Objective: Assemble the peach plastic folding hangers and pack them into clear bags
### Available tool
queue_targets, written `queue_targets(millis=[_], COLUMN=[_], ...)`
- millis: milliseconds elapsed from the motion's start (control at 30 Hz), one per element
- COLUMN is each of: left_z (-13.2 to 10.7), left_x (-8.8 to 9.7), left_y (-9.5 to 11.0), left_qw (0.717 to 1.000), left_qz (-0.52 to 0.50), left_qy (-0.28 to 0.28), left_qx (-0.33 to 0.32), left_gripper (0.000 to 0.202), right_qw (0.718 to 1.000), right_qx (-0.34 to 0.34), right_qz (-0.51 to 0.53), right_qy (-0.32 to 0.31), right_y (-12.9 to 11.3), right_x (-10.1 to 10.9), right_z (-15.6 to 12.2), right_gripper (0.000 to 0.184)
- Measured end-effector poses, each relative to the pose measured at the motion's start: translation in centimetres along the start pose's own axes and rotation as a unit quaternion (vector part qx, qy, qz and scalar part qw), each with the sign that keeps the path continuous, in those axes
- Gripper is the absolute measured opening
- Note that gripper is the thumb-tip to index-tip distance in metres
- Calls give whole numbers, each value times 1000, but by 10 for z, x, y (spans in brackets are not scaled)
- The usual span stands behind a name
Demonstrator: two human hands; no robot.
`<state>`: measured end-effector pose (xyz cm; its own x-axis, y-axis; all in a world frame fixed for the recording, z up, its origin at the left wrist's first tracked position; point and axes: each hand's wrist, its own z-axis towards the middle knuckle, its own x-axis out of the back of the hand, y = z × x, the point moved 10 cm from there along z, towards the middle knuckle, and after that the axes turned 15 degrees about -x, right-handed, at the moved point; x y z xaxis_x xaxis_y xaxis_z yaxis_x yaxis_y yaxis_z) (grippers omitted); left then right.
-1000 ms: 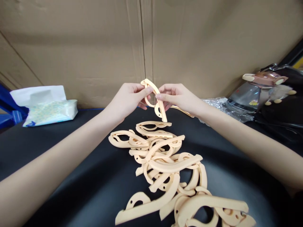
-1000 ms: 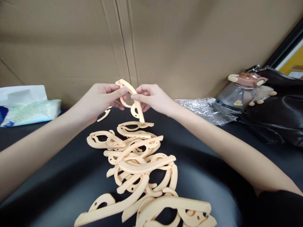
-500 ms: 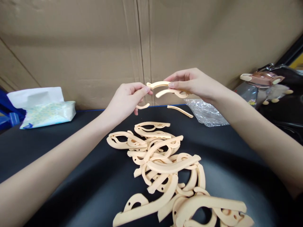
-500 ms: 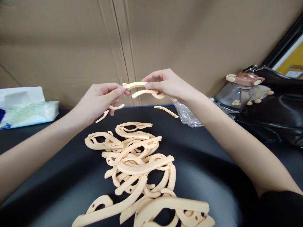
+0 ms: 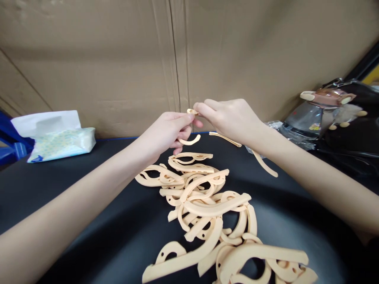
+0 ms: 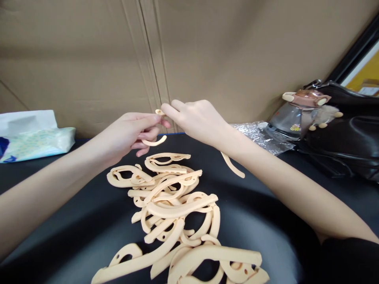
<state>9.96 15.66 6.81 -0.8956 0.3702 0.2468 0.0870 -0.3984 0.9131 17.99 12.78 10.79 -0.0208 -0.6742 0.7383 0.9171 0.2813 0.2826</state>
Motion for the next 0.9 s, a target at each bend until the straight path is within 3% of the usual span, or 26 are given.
queue_targets(millis=[200, 300, 400, 533, 667, 767, 900], left_z=[2, 3, 12, 37, 54, 58, 52], left_x=[2, -2, -4, 11, 22, 26, 29], left_y=[0, 0, -21, -66, -103, -101, -72], left_qw=[997, 989, 986, 981, 970, 967, 975], left_qz=[50, 137, 165, 188, 225, 244, 221], left_qy=[55, 41, -3, -8, -15, 0, 36], left_qx=[-12, -39, -16, 48, 95, 69, 18], left_gripper=[27, 27, 28, 19, 20, 20, 30], right_qw=[997, 983, 955, 869, 789, 736, 668], right_qx=[-61, -167, -240, -284, -337, -356, -364], right_qz=[20, 32, 142, 389, 504, 565, 639], right_qy=[-31, -73, -105, -114, -98, -109, -114], right_y=[15, 52, 86, 103, 110, 112, 111], right_x=[-16, -31, -42, -51, -53, -55, -57], right_z=[9, 15, 15, 15, 17, 16, 12], right_gripper=[24, 19, 21, 15, 24, 14, 10])
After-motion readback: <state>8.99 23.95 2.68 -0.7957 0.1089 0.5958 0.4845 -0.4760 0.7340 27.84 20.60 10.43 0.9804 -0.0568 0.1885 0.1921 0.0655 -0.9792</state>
